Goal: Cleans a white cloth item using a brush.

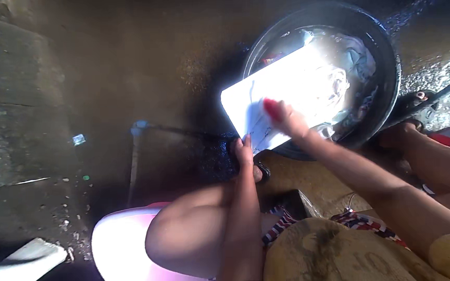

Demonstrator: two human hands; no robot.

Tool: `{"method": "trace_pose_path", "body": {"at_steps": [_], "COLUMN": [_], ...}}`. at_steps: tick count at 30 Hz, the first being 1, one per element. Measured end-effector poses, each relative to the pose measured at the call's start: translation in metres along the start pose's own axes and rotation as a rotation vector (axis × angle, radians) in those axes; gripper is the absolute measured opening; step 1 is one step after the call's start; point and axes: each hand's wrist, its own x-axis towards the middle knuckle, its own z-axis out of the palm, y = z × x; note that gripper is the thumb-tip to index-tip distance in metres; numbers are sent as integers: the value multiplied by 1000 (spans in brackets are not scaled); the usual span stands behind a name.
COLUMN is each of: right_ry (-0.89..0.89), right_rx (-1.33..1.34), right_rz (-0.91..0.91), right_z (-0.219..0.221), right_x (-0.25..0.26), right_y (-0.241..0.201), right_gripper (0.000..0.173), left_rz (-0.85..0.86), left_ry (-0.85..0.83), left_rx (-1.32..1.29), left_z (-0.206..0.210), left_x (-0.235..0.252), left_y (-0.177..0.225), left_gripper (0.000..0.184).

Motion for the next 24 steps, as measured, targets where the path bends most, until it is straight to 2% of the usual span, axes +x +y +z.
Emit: {"method": "trace_pose_path", "body": {"at_steps": [2, 4, 7, 9, 12, 13, 15, 17, 18, 19, 20, 22, 24], "right_ry": [-140, -168, 23, 167, 233, 220, 131, -93, -204, -243, -198, 19, 172], "right_rx": [-51, -51, 35, 3, -6, 30, 63, 3, -37, -46, -28, 19, 45], "right_rz": [-196, -200, 81, 299, 426, 398, 199, -15, -82, -95, -46, 126, 370], "right_z": [40, 38, -10, -44, -57, -50, -15, 27, 38, 38, 30, 9, -27], "right_x": [-34, -29, 11, 28, 30, 20, -11, -49, -59, -59, -52, -26, -10], "right_y": [-14, 2, 71, 108, 102, 85, 41, 0, -9, -5, 12, 75, 122], "right_gripper": [56, 54, 62, 71, 78, 76, 67, 63, 60, 58, 57, 56, 67], "left_rz": [10, 21, 15, 17, 13, 15, 25, 33, 36, 41, 40, 27, 23], "left_ry": [-2, 22, 42, 61, 59, 54, 59, 57, 57, 61, 71, 79, 90], "left_rx": [5, 55, 111, 99, 120, 126, 118, 91, 89, 106, 135, 184, 185], "left_z": [-1, 0, 1, 2, 3, 4, 5, 4, 3, 3, 3, 4, 4], "left_x": [-1, 1, -1, -2, -1, -1, 1, 2, 3, 3, 3, 1, 0], "left_y": [-4, -3, 0, 2, 4, 2, 2, -2, -4, -4, -1, 1, 2], "left_gripper": [33, 34, 36, 34, 37, 38, 39, 40, 39, 39, 40, 40, 40]}}
